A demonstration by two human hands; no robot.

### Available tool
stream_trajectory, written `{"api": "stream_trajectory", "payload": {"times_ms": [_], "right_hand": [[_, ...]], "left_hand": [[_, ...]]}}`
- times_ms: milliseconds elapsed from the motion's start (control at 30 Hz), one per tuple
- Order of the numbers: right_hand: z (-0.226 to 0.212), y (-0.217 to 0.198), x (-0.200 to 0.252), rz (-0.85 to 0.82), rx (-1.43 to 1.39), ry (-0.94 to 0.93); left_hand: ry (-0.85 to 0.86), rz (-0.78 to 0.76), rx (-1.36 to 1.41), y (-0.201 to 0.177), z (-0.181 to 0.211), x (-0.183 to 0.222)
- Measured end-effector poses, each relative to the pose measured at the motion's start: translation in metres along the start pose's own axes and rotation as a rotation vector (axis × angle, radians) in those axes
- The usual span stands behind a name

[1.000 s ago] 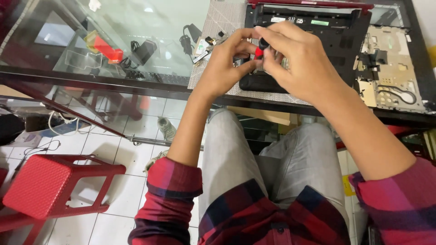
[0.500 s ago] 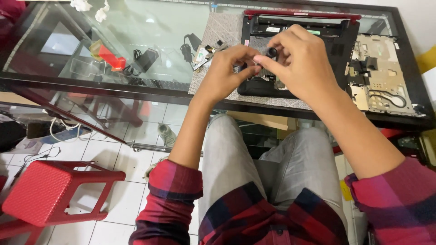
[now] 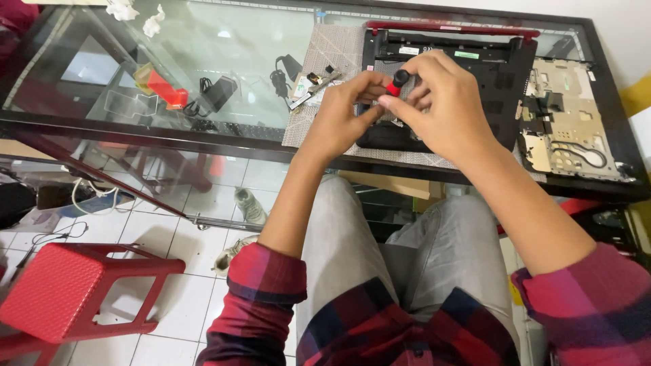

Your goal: Using a screwdriver to remove internal screws and prying open the chassis of a laptop for repair.

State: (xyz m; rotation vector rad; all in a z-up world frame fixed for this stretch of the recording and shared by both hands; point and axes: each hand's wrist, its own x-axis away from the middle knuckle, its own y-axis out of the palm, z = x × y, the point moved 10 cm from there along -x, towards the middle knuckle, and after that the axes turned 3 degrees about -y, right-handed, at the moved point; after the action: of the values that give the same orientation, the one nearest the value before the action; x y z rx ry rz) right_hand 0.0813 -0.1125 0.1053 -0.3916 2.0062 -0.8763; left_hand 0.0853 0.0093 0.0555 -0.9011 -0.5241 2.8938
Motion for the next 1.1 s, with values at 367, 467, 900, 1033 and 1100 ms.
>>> {"api": "stream_trajectory", "payload": {"times_ms": [367,467,900,1033,1100], "right_hand": [[-0.012,-0.007,-0.003,0.087,-0.12,-0.126],[-0.019,-0.01,-0.009,0.078,-0.121,-0.11],[-0.014,-0.002,-0.017,-0.03,-0.044,-0.051],[-0.008,0.007,-0.018,-0.06,-0.111,0.085],[-0.006,0.006,-0.02,-0.084,-0.11,0.094]], "left_hand": [[0.054,-0.045,-0.023,0.003,0.005,-0.007],[0.073,-0.056,0.014,0.001,0.004,-0.008],[0.045,-0.137,0.057,-0.015,0.002,-0.008],[0.009,-0.223,0.157,-0.011,-0.007,-0.007],[0.001,-0.248,0.171,-0.01,-0.008,-0.006]]}}
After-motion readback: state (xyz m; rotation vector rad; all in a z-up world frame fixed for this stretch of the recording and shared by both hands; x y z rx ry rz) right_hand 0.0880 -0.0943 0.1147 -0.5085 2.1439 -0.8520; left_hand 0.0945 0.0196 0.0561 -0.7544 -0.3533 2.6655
